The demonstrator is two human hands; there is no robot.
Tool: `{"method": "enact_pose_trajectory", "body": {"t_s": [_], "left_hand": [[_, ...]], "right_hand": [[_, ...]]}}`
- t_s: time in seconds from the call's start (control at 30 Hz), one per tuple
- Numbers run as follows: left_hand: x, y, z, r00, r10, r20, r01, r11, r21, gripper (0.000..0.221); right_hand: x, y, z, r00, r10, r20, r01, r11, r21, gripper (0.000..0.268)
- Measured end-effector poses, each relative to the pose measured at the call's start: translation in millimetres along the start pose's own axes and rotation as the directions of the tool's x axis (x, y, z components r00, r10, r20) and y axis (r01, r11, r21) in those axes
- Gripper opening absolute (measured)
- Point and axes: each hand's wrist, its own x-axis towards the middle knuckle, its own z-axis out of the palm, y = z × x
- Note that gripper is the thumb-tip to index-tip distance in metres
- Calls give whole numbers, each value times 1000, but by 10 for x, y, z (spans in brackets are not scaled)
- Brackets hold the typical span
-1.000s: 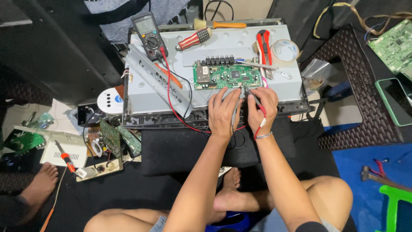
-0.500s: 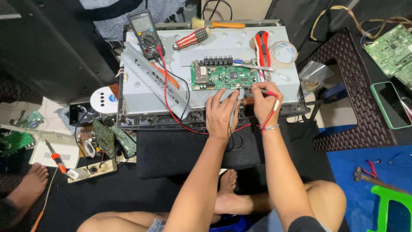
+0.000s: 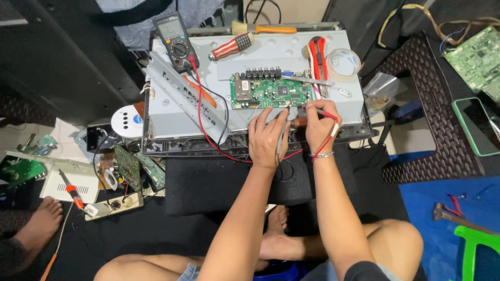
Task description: Repairing a television circuit board using a multimeter and soldering iron
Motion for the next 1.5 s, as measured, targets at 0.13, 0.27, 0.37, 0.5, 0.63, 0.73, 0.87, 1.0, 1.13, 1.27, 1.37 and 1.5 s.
{"method": "enact_pose_trajectory", "body": {"t_s": [0.13,0.27,0.37,0.5,0.63,0.73,0.87,1.0,1.13,1.27,1.37,1.5], "left_hand": [[-5,-7,27,1000,6,-6,-6,1000,11,27],[-12,-18,36,1000,14,-17,-14,1000,22,27],[26,-25,36,999,21,-25,-20,1000,20,26],[26,-3,-14,999,25,-26,-25,1000,19,26],[15,-5,-7,999,33,-37,-32,999,25,26],[35,-5,2,999,32,-44,-30,999,41,26],[-7,-19,5,999,38,-37,-36,998,46,25],[15,-12,13,998,53,-28,-52,997,56,26],[4,-8,19,999,32,-30,-30,998,56,26],[-6,-4,2,999,42,-18,-41,998,39,26],[33,6,8,999,51,-18,-50,998,25,26],[14,-4,5,999,38,-30,-37,999,29,25]], "right_hand": [[22,13,14,1000,-11,21,12,1000,-5,8],[29,57,25,999,-42,32,43,999,-32,7],[58,26,47,998,-59,9,59,997,-45,6],[-10,72,108,996,-59,-62,56,997,-54,6],[-34,74,89,993,-80,-90,77,996,-36,6],[-20,53,64,993,-99,-63,99,995,-8,6],[-73,73,62,983,-174,-61,177,984,36,4],[-69,27,43,974,-214,-72,217,975,41,3],[-81,37,36,972,-221,-77,222,975,18,5],[-101,29,16,966,-250,-62,253,966,45,3],[-79,15,22,966,-242,-90,246,968,40,3],[-109,59,32,968,-238,-79,242,970,36,4]]}}
